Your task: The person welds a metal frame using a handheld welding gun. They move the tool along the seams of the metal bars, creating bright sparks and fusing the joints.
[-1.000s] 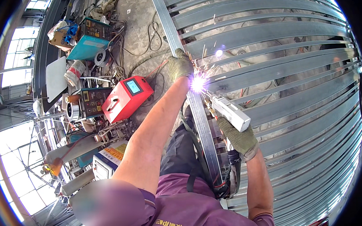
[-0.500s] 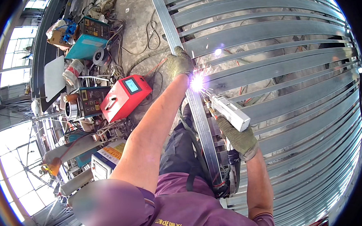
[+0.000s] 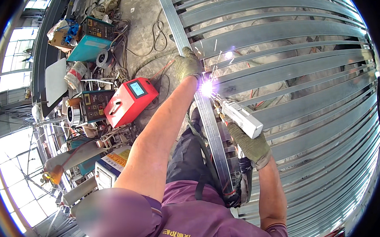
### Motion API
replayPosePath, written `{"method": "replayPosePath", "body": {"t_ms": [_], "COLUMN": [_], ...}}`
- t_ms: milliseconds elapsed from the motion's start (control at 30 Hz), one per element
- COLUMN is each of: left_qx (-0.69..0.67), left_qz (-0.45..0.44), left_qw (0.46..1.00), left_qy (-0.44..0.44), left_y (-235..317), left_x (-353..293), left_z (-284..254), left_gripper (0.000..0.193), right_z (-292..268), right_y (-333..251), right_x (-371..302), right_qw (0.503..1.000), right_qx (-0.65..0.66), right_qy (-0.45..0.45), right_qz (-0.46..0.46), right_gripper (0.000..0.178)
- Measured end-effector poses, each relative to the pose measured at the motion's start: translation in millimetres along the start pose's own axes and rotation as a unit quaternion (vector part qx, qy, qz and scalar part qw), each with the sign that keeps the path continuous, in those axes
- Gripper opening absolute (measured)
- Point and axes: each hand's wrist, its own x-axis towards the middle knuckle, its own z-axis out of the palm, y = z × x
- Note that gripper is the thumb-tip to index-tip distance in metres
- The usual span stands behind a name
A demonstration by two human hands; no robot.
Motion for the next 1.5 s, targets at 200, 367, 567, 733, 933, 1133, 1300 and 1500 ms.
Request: {"method": "replayPosePath", "body": {"t_ms": [200,367,567,733,933,1133,1300,1500], "left_qx": [0.0,0.018,-0.01,0.011,0.003,0.018,-0.02,-0.015], "left_qz": [-0.007,0.007,0.001,0.011,0.001,0.01,0.004,0.005], "left_qw": [1.0,1.0,1.0,1.0,1.0,1.0,1.0,1.0], "left_qy": [-0.008,0.016,0.006,0.005,0.011,0.015,0.015,0.017], "left_y": [-2.6,-6.3,-6.0,-1.8,-0.7,-3.6,-6.0,-3.2], "left_x": [5.4,9.9,9.7,5.5,6.6,10.6,14.7,12.2], "left_z": [1.1,7.7,7.3,2.8,4.5,9.0,12.3,11.2], "left_gripper": [0.08,0.078,0.079,0.08,0.08,0.078,0.072,0.07], "right_z": [1.9,-0.1,-0.6,-0.6,-1.6,-3.9,-4.8,-5.5], "right_y": [-7.6,-5.7,-5.4,-2.9,0.0,3.2,2.6,5.8], "right_x": [-3.4,-3.3,-4.4,-4.2,-4.3,-3.3,-2.7,-2.2], "right_qw": [1.0,1.0,1.0,1.0,1.0,0.998,0.999,0.997], "right_qx": [0.023,0.002,0.011,0.015,0.014,-0.039,-0.042,-0.053], "right_qy": [-0.008,-0.01,-0.008,-0.006,-0.01,-0.014,-0.021,-0.017], "right_qz": [0.019,0.013,0.015,0.005,0.014,-0.043,-0.025,-0.051], "right_gripper": [0.039,0.039,0.039,0.04,0.042,0.044,0.042,0.04]}}
